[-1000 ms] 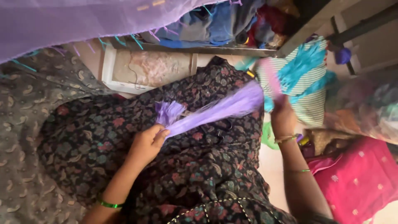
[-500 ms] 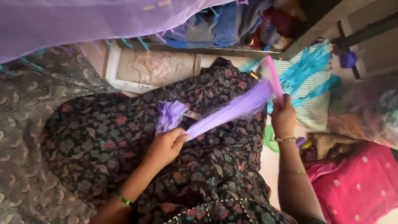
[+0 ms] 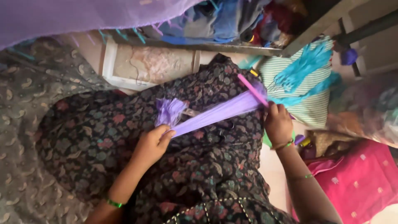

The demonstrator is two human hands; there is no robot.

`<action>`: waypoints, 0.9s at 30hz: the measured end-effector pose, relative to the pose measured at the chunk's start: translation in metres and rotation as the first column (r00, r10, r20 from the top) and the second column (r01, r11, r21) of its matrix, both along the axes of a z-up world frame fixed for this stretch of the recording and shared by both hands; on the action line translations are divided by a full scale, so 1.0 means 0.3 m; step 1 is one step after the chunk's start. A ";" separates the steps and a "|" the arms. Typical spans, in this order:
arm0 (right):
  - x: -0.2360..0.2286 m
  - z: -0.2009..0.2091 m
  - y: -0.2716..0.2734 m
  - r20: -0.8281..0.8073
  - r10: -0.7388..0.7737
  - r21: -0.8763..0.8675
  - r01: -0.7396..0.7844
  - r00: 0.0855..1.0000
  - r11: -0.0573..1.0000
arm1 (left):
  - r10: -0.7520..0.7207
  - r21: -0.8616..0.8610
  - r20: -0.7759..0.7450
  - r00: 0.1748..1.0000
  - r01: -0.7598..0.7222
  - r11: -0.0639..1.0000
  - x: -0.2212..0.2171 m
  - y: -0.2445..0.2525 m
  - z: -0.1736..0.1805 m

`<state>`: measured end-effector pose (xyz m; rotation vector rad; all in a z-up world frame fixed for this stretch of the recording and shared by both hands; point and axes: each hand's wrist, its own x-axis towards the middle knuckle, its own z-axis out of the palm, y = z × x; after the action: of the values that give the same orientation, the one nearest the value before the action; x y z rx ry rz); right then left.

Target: Cutting and organizing long strips of blue and purple synthetic material using a comb and scissors.

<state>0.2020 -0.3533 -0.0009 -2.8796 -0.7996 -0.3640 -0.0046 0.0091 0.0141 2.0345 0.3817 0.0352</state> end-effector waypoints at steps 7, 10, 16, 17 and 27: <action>0.130 -0.127 -0.055 -0.239 -0.124 0.303 0.195 0.963 0.933 | -0.083 -0.025 -0.020 0.996 0.082 0.996 0.034 -0.062 0.077; 0.133 -0.030 0.004 -0.756 -0.059 0.532 0.665 0.651 0.525 | -0.084 -0.012 -0.041 0.996 0.083 0.996 0.045 -0.063 0.038; 0.000 -0.068 -0.043 0.071 -0.024 0.246 0.006 0.997 0.969 | 0.017 0.089 0.044 0.999 -0.021 0.996 0.005 0.042 -0.021; -0.056 -0.018 -0.002 0.048 -0.031 0.241 0.018 0.998 0.970 | 0.010 0.084 0.020 1.000 -0.012 0.996 -0.032 0.037 -0.013; 0.066 -0.080 -0.076 -0.192 -0.186 0.126 0.212 0.964 0.969 | -0.066 0.028 -0.029 0.997 0.067 0.997 -0.026 -0.048 0.018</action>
<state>0.2217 -0.3761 -0.0248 -2.8104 -0.4357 -0.1706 -0.0124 -0.0052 0.0195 2.0772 0.3325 -0.0295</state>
